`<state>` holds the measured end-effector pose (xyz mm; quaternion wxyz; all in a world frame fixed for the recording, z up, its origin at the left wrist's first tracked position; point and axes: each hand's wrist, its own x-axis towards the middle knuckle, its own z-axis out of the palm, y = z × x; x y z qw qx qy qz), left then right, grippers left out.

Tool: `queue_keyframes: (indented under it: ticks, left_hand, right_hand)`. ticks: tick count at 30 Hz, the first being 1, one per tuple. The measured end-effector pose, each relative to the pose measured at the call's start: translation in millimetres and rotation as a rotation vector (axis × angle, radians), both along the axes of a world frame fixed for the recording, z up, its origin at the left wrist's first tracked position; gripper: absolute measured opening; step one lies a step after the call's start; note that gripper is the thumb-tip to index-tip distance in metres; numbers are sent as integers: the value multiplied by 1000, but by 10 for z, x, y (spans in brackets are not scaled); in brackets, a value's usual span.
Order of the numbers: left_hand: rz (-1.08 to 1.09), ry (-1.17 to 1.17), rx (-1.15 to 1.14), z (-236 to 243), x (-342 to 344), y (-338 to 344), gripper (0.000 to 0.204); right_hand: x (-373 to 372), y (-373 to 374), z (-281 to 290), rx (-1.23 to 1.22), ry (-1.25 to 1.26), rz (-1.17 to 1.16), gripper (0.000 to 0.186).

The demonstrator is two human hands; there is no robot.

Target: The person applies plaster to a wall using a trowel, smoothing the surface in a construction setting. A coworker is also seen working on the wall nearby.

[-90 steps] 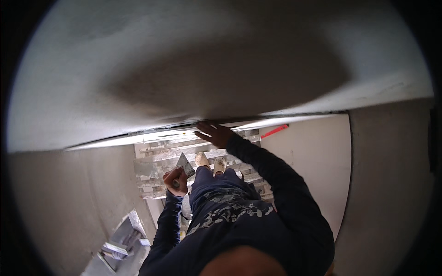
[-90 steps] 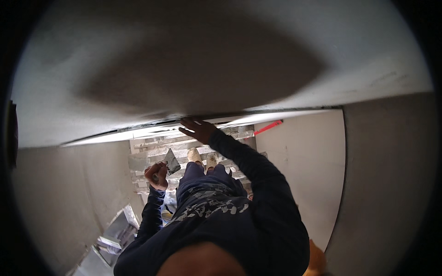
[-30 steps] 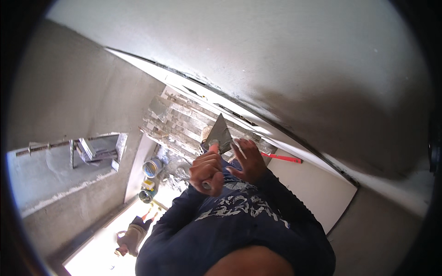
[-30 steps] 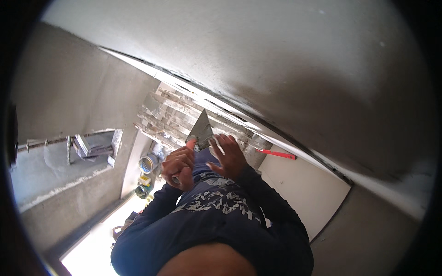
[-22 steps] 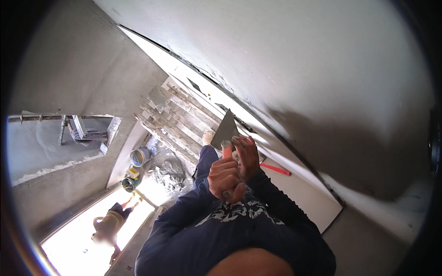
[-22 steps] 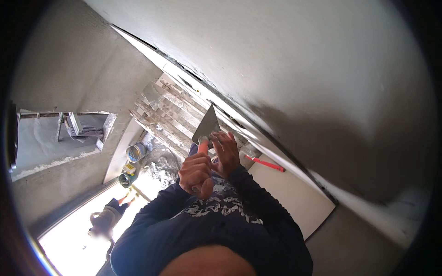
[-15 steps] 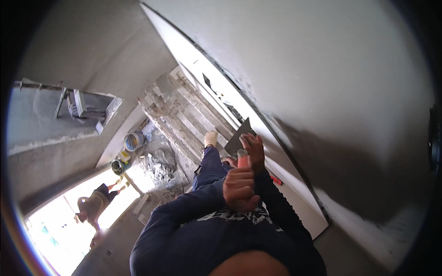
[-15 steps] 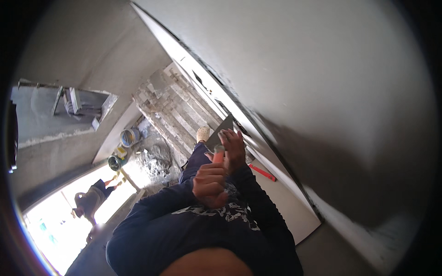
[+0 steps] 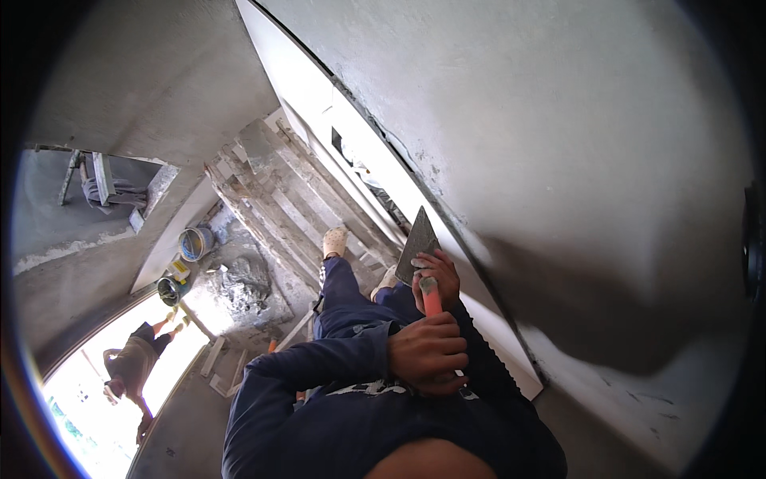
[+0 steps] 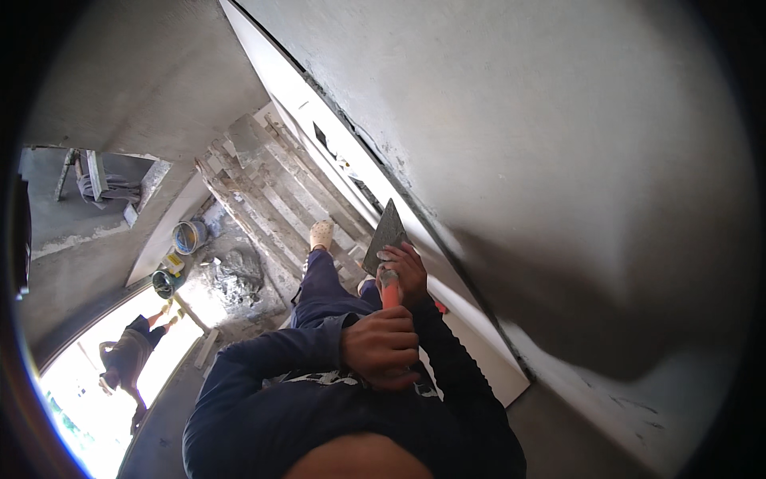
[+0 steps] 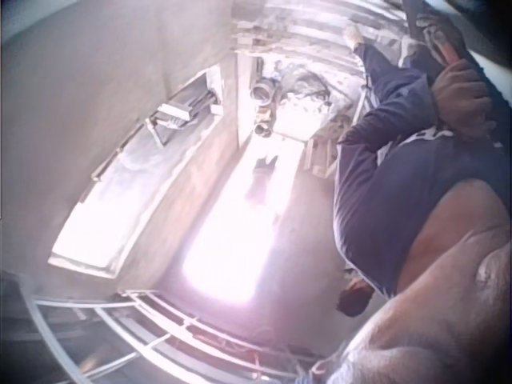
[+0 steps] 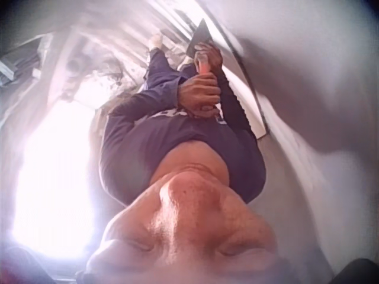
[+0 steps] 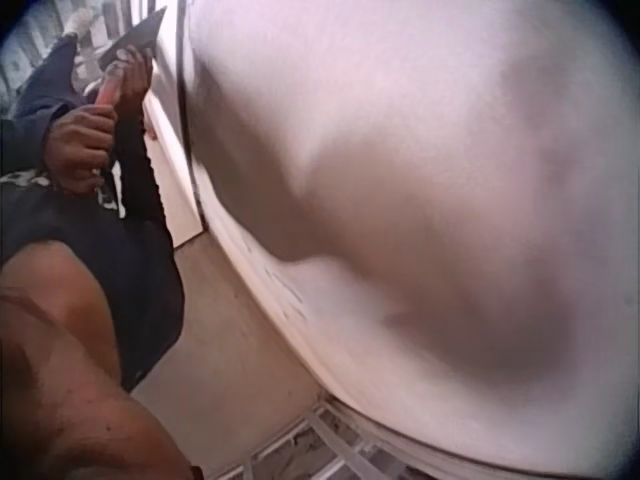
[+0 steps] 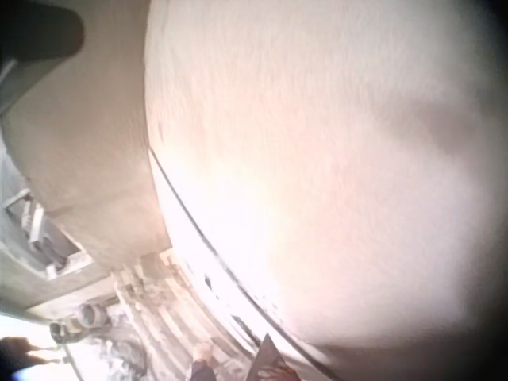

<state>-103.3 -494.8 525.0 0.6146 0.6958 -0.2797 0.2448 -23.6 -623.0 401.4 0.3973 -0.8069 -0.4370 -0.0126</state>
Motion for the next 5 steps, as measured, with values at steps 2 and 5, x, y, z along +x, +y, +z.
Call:
queue_keyframes:
  ticks: [2, 5]
  left_hand:
    - [-34, 26, 27, -35, 63, -83, 33]
    - [-95, 77, 130, -177, 83, -376, 35]
  right_hand:
    - [99, -104, 37, -20, -17, 19, 13]
    - [141, -274, 63, -55, 11, 41, 16]
